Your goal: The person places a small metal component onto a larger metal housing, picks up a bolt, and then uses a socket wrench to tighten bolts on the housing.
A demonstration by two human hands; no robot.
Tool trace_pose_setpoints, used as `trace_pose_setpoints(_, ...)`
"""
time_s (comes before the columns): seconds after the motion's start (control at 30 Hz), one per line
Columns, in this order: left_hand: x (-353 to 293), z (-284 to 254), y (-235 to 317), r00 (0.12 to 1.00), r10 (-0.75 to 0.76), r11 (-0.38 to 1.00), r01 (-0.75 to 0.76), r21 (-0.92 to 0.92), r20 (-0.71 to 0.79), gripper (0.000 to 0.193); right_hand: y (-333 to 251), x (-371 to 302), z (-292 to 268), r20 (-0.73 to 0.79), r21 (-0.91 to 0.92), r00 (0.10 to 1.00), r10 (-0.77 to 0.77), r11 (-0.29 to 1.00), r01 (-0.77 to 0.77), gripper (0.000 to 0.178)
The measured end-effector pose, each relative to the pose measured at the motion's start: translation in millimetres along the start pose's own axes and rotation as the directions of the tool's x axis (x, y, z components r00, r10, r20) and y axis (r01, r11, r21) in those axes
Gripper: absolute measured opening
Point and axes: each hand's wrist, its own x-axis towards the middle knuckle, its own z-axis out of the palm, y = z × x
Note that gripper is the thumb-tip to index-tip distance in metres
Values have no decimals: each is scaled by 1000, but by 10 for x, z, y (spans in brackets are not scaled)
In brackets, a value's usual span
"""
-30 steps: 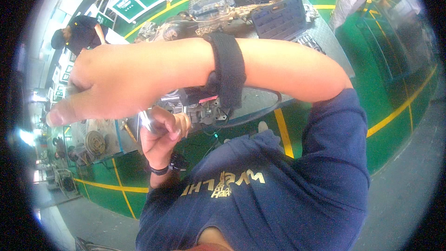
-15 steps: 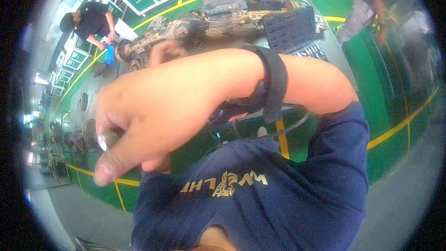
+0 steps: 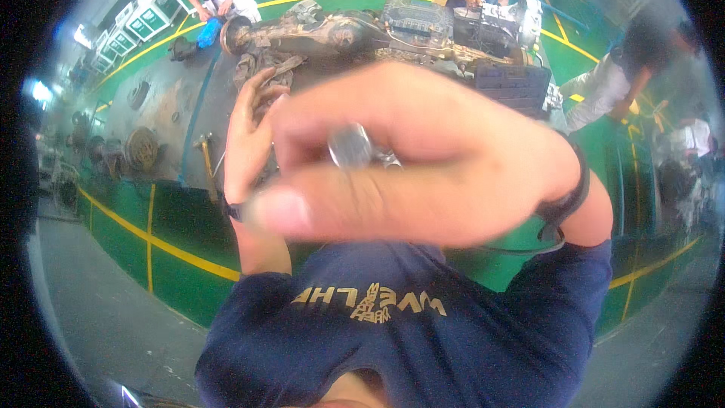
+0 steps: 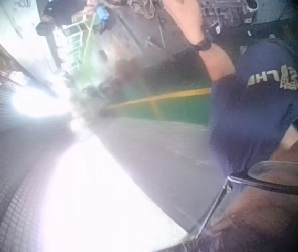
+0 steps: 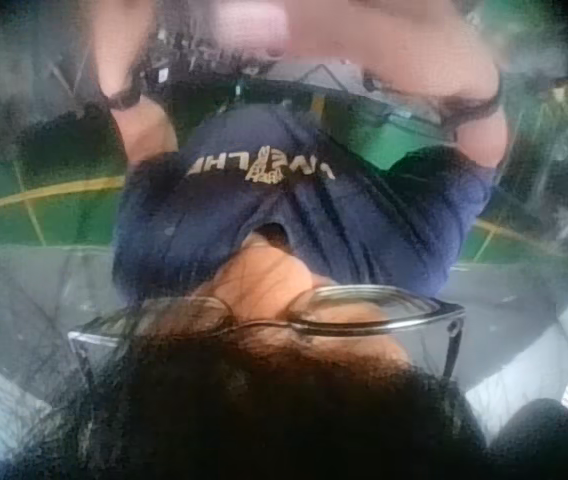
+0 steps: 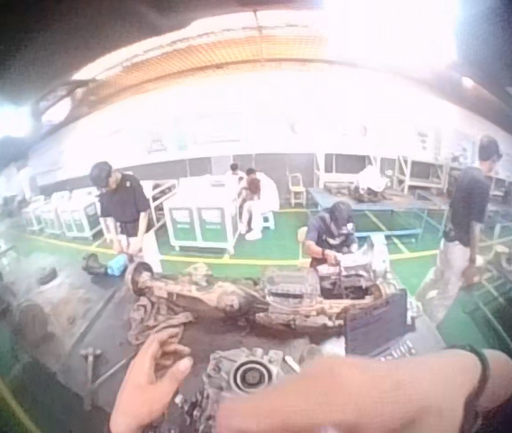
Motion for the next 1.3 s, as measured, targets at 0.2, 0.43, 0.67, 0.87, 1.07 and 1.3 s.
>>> trace_pose_setpoints(0.2, -217, -207, -135, 998, 4, 1000, -4, 2, -56, 51, 20, -207, -224, -366, 56, 930, 13, 998, 8, 56)
trace_pose_setpoints(0.43, -457, -522, -674, 972, -55, 998, 57, 0, -230, 45, 30, -219, 336, -90, -101, 962, -256, 964, 247, 59)
trace_pose_setpoints(0.67, -498, -384, -659, 974, -111, 993, 114, 6, -199, 46, 278, 216, -430, -314, 169, 949, 5, 984, 51, 56)
trace_pose_setpoints(0.87, -532, -350, -737, 976, -95, 994, 103, 31, -197, 47, 190, -315, -254, 50, 52, 966, -254, 966, 252, 59)
trace_pose_setpoints(1.07, -478, -247, -742, 982, -80, 993, 94, 72, -171, 46, 327, -509, -541, -591, -756, 728, -347, 552, -351, 17)
trace_pose_setpoints(1.3, -412, -240, -760, 977, -90, 994, 101, 45, -196, 43, 33, -316, -181, 107, -417, 939, -328, 842, 342, 25)
